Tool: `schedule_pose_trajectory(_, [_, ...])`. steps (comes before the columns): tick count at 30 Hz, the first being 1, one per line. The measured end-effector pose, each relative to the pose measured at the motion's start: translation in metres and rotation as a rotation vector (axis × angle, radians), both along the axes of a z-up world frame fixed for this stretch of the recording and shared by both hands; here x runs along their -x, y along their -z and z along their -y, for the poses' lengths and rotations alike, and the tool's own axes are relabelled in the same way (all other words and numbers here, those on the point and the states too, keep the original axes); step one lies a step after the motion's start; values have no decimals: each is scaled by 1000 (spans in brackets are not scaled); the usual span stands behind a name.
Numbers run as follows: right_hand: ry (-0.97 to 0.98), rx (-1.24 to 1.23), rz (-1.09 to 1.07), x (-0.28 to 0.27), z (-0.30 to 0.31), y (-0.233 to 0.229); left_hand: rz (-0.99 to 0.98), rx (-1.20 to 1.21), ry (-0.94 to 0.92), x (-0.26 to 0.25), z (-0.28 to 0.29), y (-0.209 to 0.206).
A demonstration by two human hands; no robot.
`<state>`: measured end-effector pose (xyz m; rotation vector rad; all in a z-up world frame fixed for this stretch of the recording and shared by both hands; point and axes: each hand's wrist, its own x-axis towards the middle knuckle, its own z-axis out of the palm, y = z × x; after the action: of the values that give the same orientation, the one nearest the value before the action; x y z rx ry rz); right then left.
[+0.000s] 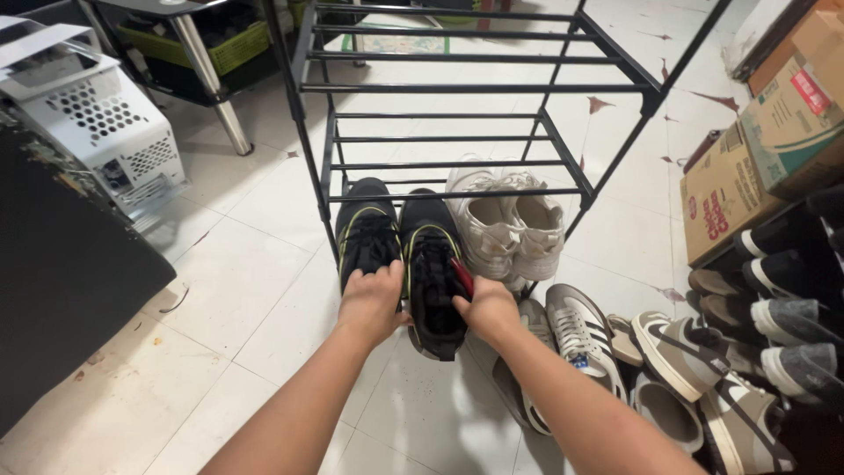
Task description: The person uses a brush to clean various pairs of shoes and slippers on a multi-tiered metal shoe rack. They remove each pair, brush the soles and uppers, and place them back on the rack or on the floor. The person also brushes a pair of shoes wrapped in a plastic bag.
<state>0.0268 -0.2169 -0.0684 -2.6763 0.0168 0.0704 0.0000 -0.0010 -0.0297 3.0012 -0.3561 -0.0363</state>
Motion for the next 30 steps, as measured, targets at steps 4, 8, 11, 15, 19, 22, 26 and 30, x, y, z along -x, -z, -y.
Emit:
schedule_pose_trajectory(4, [-82,-33,41,1,23,1,-12,-99,71,2,0,34])
schedule_pose_trajectory(8, [-69,-101,88,6,30,-21,-29,-23,78,3,-3,45])
schedule_pose_trajectory(11, [-60,-169,146,3,22,-40,-9,85,12,3,-5,32])
schedule_pose_trajectory(15, [-54,-115,75,-6,26,-67,-12,146,-49,-1,2,8])
schedule_pose_trajectory(19, [-55,-69,-23,-8,44,-99,7,145,-36,5,12,-17])
schedule_pose_trajectory(22, [-9,-93,-69,-3,56,-115,-53,199,-68,4,26,-46])
schedule_pose_trajectory(26, [-118,-37,-153,-3,75,-123,-152,255,-159,3,38,-90])
schedule_pose_trajectory(30, [-287,147,-184,-10,101,-127,-256,197,-138,8,43,-125])
